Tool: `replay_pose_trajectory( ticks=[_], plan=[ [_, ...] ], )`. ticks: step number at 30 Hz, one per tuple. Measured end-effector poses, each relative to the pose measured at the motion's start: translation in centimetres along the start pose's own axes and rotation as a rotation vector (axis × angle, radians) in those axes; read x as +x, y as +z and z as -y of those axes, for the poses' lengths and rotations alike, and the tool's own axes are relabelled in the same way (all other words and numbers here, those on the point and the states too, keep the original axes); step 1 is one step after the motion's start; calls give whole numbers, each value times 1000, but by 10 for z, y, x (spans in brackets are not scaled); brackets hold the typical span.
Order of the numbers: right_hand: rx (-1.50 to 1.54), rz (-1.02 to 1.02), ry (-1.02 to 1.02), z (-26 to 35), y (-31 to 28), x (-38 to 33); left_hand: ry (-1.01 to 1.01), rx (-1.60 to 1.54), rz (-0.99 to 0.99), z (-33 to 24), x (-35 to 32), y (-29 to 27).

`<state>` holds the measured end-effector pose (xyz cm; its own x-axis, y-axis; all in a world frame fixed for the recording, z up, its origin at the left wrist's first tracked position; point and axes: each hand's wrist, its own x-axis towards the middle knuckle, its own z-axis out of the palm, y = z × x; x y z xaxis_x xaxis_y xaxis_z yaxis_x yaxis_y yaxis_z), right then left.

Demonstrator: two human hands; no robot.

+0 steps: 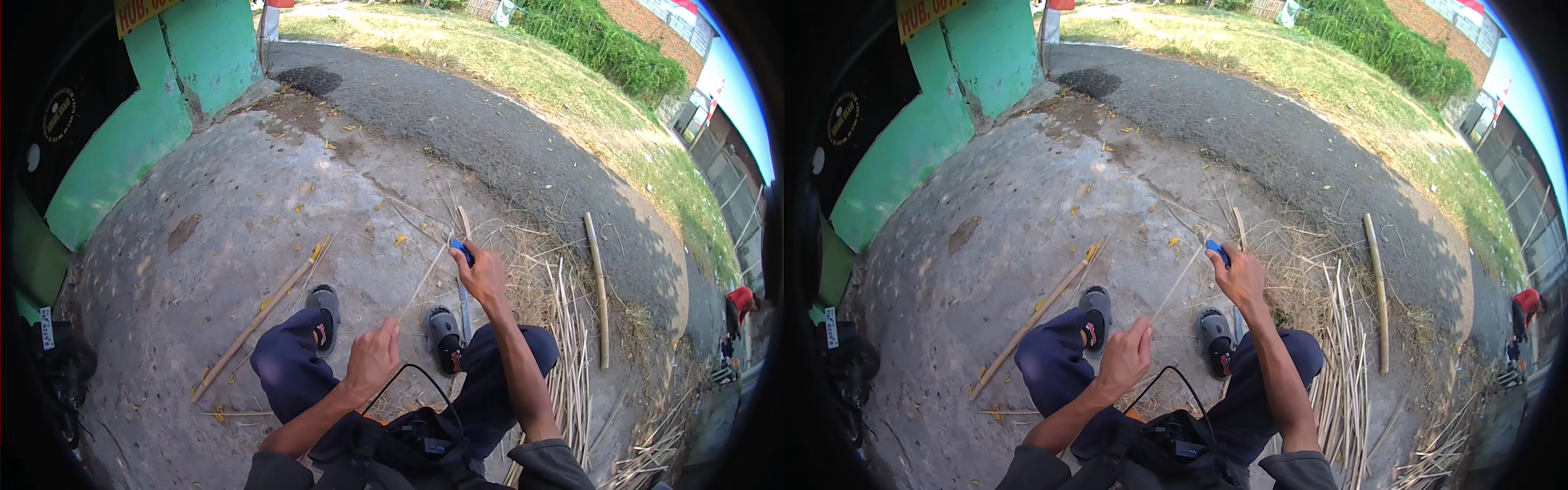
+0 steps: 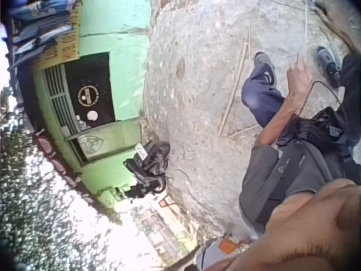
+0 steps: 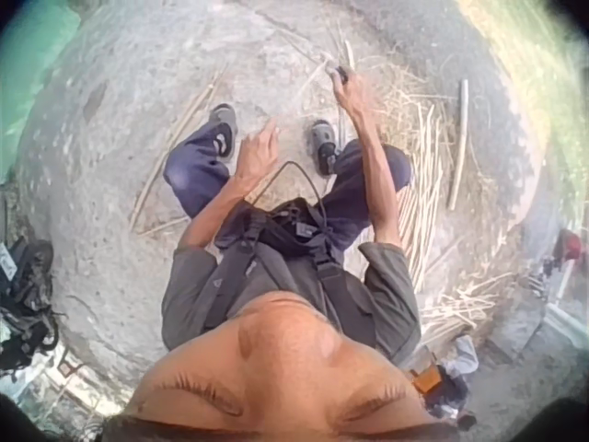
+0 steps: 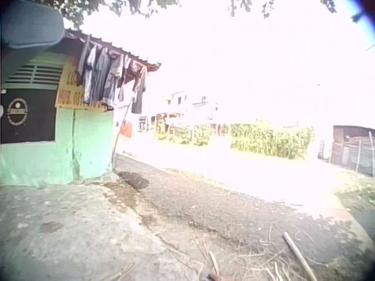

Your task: The person trims, shaves, and scrapes bamboo strips using a utility knife and a blade.

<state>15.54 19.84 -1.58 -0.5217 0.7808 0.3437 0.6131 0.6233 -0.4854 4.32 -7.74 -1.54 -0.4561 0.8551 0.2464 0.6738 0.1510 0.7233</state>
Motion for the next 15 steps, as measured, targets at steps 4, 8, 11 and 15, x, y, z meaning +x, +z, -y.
replay_pose_trajectory(
  ticks=[4, 8, 11, 15],
  plan=[
    [136, -181, 376, -109, -44, 36, 23, -98, 85, -11, -41, -9],
    [605, 85, 449, -88, -57, 27, -125, -223, 130, 25, -44, -26],
    [1003, 449, 504, -45, -63, 11, -315, -442, 338, 31, -19, -39],
    [1130, 506, 330, -7, -56, 14, -345, -710, 596, 22, 44, -37]
  ],
)
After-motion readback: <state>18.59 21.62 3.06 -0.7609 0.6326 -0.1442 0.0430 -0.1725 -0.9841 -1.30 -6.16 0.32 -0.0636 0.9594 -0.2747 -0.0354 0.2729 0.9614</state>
